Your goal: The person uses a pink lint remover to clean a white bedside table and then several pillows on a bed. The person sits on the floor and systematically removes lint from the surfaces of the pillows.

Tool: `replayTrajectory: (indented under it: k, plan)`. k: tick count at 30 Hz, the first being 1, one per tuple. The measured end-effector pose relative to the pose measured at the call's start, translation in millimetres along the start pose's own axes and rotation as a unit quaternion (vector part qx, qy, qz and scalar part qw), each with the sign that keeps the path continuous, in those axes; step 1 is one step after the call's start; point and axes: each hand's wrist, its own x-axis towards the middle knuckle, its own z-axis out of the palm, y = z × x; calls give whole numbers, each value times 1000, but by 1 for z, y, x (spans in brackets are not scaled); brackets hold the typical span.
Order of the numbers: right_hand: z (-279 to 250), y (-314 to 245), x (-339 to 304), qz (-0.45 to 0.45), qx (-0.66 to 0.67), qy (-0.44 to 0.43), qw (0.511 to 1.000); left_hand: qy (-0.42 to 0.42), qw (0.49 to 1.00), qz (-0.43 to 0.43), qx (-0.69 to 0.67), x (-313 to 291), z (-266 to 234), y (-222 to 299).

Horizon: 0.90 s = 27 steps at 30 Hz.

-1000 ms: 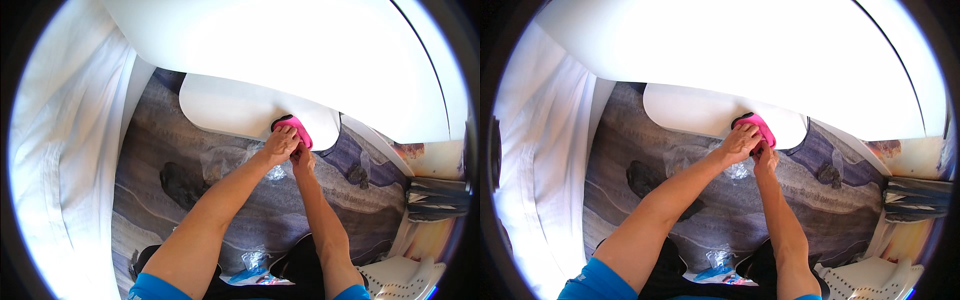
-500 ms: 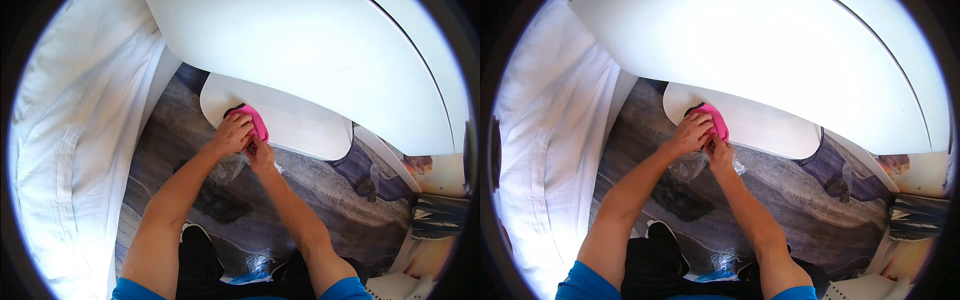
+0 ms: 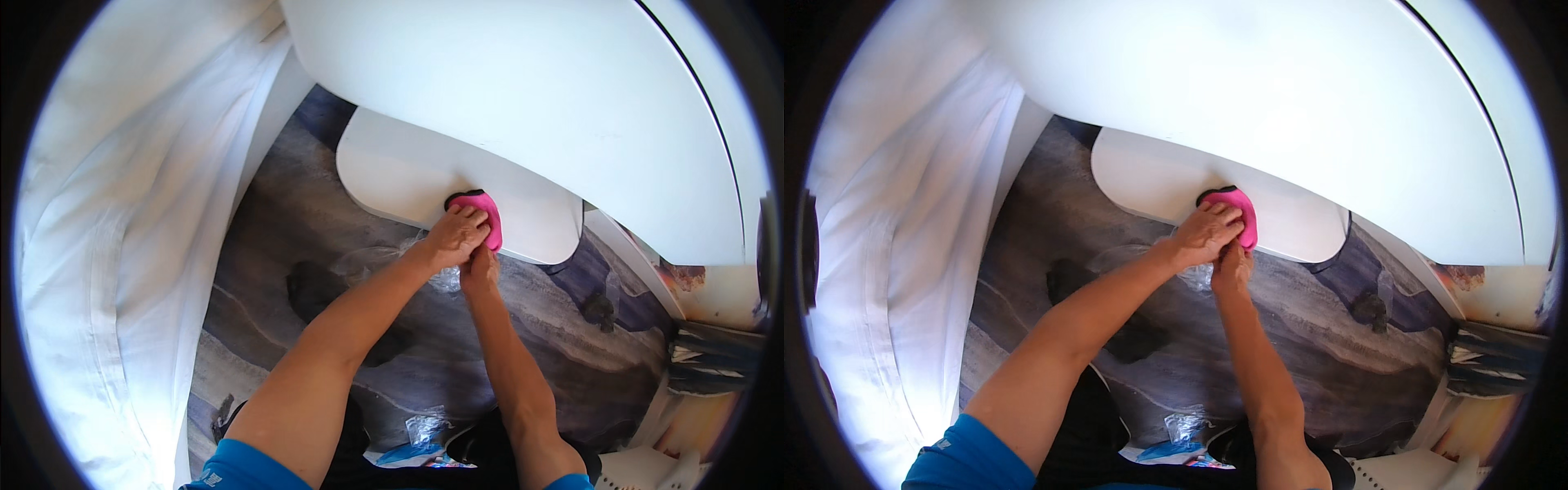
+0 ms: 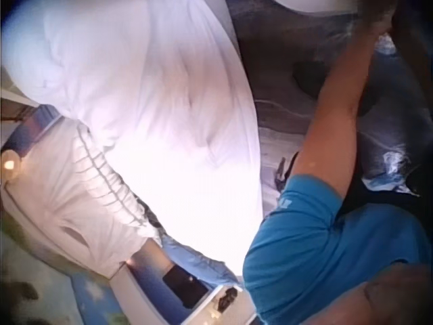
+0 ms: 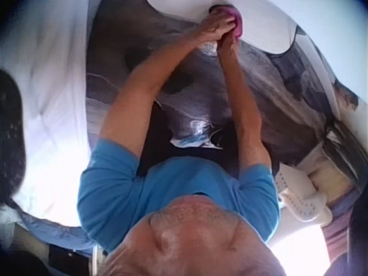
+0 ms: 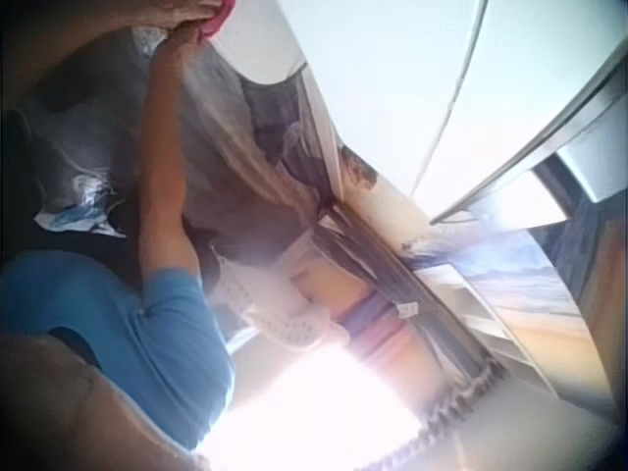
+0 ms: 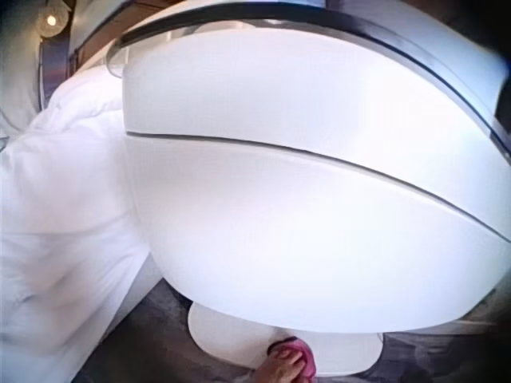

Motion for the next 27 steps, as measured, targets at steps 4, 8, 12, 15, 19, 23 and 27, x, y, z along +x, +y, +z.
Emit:
replayTrajectory:
  k: [4,8,12,15,19,23,27]
  plan:
    - [46,44,-13,65,6,-57,996,46,997,-37,44,-43,-45,-42]
    - [84,92,-3,166,-4,-113,980,57,988,-104,95,-81,-92,-74]
    - [103,91,-18,185,-7,-91,979,36,980,-153,123,-89,-107,-74]
    - [81,81,-7,166,5,-108,980,27,989,-114,87,-70,-99,-59]
    - [13,60,19,-48,-191,-130,972,12,997,-39,70,-27,-49,-32]
    - [37,18,-6,71,-15,39,997,-24,995,-55,75,-9,-23,-12]
    - [44,33,1,77,10,12,997,0,997,-60,58,-18,-29,-23]
